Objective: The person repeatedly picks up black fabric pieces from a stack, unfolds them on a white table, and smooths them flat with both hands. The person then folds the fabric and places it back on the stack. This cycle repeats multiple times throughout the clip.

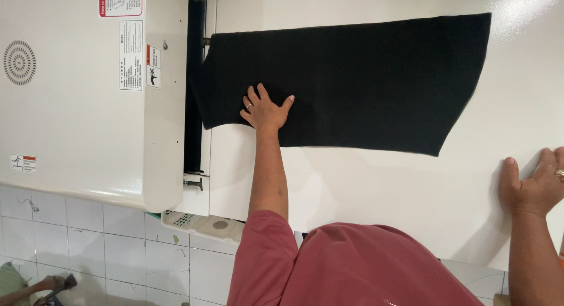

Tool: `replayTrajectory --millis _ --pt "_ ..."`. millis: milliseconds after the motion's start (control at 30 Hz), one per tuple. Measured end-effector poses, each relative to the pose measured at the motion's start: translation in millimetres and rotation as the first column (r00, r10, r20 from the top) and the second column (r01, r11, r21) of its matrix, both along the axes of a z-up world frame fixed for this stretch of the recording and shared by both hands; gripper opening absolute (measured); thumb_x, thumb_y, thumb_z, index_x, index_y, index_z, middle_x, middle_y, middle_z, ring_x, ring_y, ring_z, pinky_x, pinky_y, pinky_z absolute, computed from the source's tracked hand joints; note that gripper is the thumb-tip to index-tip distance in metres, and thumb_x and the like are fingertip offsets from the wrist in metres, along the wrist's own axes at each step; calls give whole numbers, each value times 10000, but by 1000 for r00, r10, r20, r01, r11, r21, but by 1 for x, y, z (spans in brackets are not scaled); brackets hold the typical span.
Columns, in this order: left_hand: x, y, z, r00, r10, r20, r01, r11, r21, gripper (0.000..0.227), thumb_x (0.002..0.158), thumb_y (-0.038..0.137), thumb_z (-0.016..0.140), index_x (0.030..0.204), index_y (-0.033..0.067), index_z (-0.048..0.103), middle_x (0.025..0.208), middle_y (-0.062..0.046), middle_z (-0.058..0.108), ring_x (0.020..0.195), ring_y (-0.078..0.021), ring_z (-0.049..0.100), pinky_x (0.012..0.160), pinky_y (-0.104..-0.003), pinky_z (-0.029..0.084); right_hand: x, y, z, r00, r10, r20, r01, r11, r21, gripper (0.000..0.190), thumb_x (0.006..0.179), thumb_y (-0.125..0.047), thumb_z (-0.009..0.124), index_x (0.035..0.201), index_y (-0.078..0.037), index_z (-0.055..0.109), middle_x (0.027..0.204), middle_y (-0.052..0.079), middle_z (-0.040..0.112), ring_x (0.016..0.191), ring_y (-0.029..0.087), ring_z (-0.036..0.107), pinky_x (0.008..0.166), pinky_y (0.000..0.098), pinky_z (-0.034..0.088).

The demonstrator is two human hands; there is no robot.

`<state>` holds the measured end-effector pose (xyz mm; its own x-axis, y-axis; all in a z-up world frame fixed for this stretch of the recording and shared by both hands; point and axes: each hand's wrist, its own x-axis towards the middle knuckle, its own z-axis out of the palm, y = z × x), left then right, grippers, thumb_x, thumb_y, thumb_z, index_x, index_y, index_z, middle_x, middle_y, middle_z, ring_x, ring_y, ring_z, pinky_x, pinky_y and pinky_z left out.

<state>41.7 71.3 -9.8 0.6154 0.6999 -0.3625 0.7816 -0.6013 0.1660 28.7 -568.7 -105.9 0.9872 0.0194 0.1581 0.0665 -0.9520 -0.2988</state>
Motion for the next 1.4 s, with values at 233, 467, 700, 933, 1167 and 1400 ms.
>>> replayTrajectory --millis 233,467,700,933,1167,1400 --pt "1 9 -3 1000 8 -3 -8 1000 16 1019 769 692 709 1553 158 337 1651 -145 215 1521 -351 175 1180 -588 186 0 3 4 999 -25 -38 25 1000 12 620 989 -305 628 1415 123 490 1568 316 394 1453 426 400 1241 488 368" --pt "0 16 -4 1000 9 -25 -8 1000 21 1021 778 692 704 1561 161 320 1652 -150 209 1519 -360 179 1174 -595 193 1 -1 1 999 -21 -35 21 1000 22 632 999 -309 621 1424 134 472 1566 323 387 1450 419 407 1233 474 385" --pt "2 22 -4 1000 16 -24 -16 1000 16 1033 774 699 706 1562 161 313 1653 -150 203 1524 -357 167 1184 -603 173 0 2 1 998 -37 -52 38 999 28 633 1023 -333 642 1443 107 464 1578 293 393 1450 411 409 1240 466 383" --pt "2 31 -3 1000 6 -23 -6 1000 22 1031 775 699 700 1565 161 312 1654 -159 205 1525 -361 171 1184 -611 166 1 7 5 996 -55 -71 56 998 6 650 991 -317 623 1445 119 463 1573 311 391 1453 434 408 1250 489 366" --pt "2 38 -7 999 23 -37 -22 1000 22 1031 799 720 661 1572 144 297 1656 -175 193 1530 -377 151 1198 -621 132 -2 5 2 994 -64 -93 71 995 75 683 1029 -340 630 1475 137 431 1584 315 372 1495 435 397 1266 477 363" --pt "10 8 -26 982 -168 87 158 980 118 1092 857 764 588 1594 53 209 1670 -238 80 1531 -445 41 1190 -657 74 1 13 14 995 -54 -82 57 998 38 666 1020 -330 630 1469 127 448 1589 307 374 1474 425 400 1253 470 370"
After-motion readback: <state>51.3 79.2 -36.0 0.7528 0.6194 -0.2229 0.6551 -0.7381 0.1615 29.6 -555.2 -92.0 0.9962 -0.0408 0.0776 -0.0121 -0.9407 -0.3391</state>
